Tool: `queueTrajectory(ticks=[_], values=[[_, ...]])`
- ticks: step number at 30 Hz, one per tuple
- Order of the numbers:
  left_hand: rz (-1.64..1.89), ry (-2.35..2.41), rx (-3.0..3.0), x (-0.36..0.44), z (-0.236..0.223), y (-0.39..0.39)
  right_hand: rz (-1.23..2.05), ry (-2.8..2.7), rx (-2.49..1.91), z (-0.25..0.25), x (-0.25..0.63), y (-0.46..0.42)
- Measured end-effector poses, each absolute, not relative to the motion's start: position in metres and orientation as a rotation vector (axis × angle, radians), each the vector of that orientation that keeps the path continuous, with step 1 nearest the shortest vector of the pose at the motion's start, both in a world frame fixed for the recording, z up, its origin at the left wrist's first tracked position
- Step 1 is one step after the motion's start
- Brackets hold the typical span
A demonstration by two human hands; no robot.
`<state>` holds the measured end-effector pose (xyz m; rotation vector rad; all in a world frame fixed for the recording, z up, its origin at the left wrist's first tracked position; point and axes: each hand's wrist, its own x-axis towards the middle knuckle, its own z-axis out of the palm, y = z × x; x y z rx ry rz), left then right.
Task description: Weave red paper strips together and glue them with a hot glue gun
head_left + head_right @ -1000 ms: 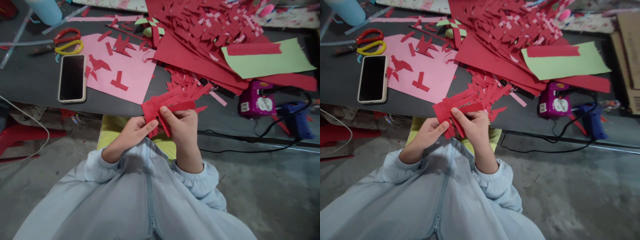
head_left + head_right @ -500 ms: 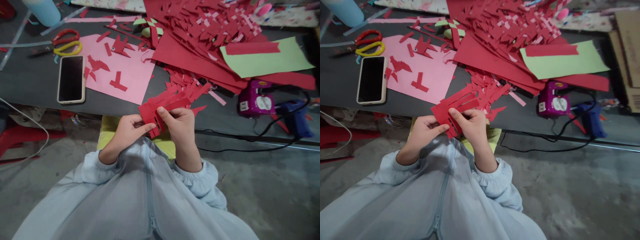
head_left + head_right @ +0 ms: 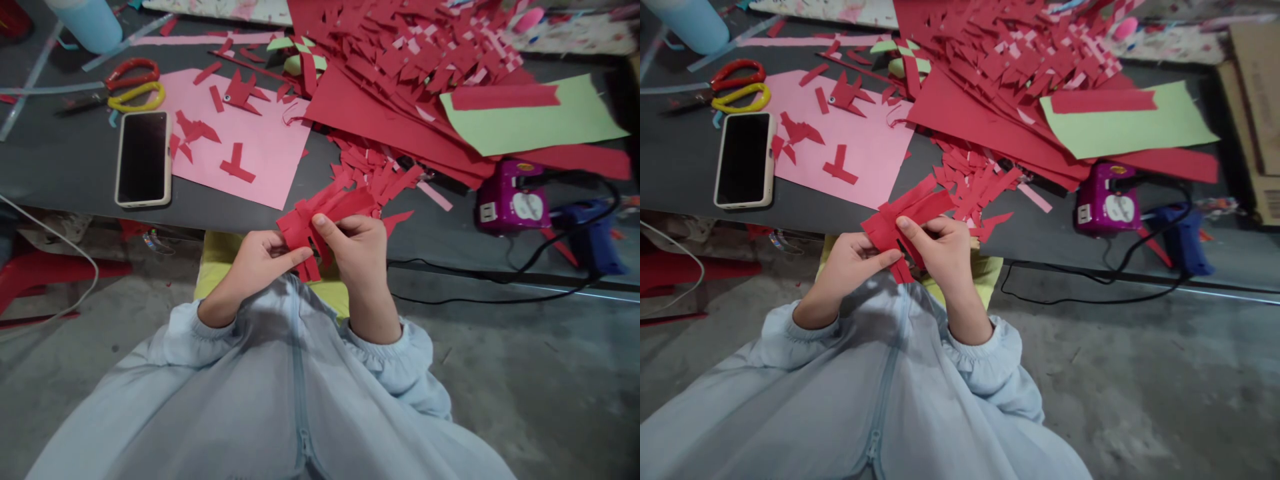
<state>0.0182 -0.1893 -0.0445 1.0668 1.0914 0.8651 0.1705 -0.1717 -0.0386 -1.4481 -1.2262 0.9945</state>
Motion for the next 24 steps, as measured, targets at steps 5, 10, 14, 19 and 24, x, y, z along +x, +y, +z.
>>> queueTrajectory(ticks=[5, 10, 14, 19, 24], values=[[0.908, 1.135, 1.073, 0.013, -0.040, -0.188, 0.966, -1.253, -1.465, -0.038, 0.171, -0.172], [0.964, 1.229, 1.083, 0.007, -0.046, -0.187, 0.988, -1.267, -1.410, -0.037, 0.173, -0.172], [1.018, 1.205, 0.992, 0.008, -0.052, -0.186, 1.093, -1.355, -1.282, -0.037, 0.179, -0.172], [1.049, 1.164, 0.956, 0.010, -0.052, -0.186, 1.100, -1.457, -1.271, -0.038, 0.187, -0.173], [1.047, 1.181, 0.949, 0.010, -0.050, -0.187, 1.078, -1.545, -1.272, -0.033, 0.190, -0.174]])
